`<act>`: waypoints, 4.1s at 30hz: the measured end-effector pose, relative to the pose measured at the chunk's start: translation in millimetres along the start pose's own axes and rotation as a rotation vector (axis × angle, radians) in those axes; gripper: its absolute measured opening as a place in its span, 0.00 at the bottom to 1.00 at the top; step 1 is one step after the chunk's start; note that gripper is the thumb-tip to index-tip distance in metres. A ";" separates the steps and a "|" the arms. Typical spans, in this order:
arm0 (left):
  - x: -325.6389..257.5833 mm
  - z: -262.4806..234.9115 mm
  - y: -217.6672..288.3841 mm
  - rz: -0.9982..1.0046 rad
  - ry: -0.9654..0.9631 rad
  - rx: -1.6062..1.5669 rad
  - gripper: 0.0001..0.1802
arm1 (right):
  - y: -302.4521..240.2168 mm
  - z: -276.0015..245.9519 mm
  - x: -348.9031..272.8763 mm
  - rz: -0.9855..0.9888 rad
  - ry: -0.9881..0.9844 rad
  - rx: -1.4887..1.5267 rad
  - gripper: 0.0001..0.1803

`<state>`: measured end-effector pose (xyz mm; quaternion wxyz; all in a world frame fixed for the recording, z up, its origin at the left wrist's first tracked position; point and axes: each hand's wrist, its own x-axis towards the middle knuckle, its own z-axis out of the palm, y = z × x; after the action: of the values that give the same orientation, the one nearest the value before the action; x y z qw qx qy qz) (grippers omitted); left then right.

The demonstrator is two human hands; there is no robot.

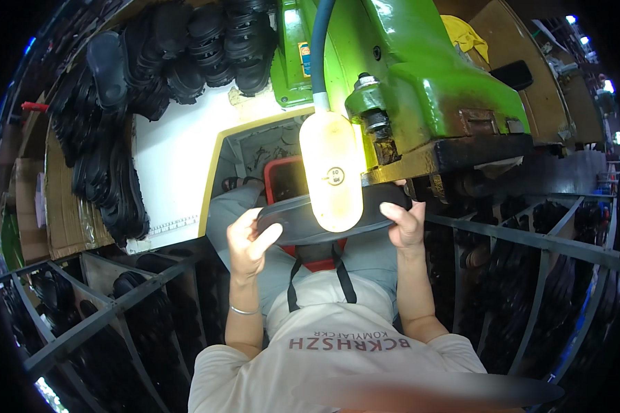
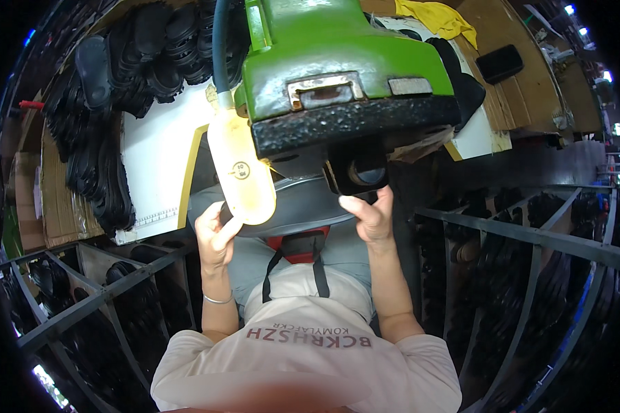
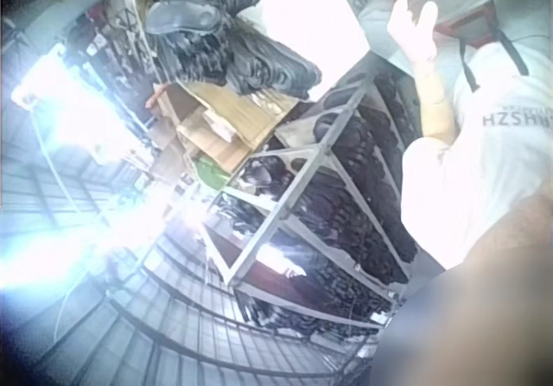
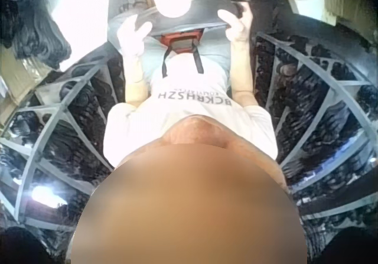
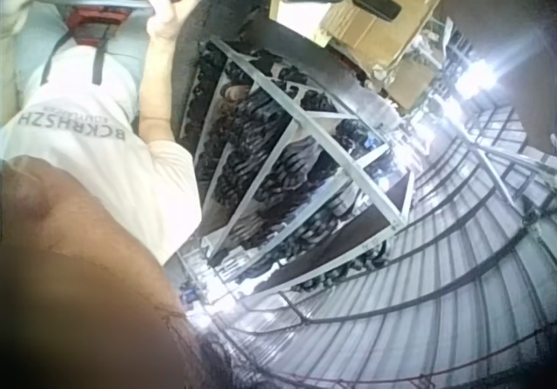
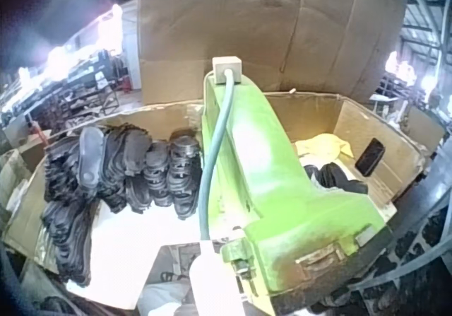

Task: The worker is using an industrial trimming machine to finish the edges of shoe soles and uppers.

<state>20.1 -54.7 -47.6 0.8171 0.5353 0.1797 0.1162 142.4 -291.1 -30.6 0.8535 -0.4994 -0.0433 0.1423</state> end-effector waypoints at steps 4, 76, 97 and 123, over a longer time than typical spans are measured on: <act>-12.0 -31.6 -6.1 -0.096 -0.229 0.097 0.16 | -0.4 27.7 12.7 -0.055 -0.052 -0.077 0.26; 25.6 99.4 -27.6 0.183 -0.075 0.141 0.12 | -46.7 -90.3 -1.6 -0.125 0.096 -0.291 0.14; 44.7 117.5 -69.1 0.405 -0.012 0.453 0.07 | -4.8 -123.4 -38.8 0.070 0.235 0.000 0.15; 13.1 -1.9 13.8 0.198 0.104 0.194 0.15 | -1.9 21.1 14.7 -0.194 -0.186 -0.256 0.16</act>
<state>31.2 -42.5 -37.8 0.7358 0.6199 0.1787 0.2059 152.2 -270.0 -19.5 0.7850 -0.5822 -0.1877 0.0980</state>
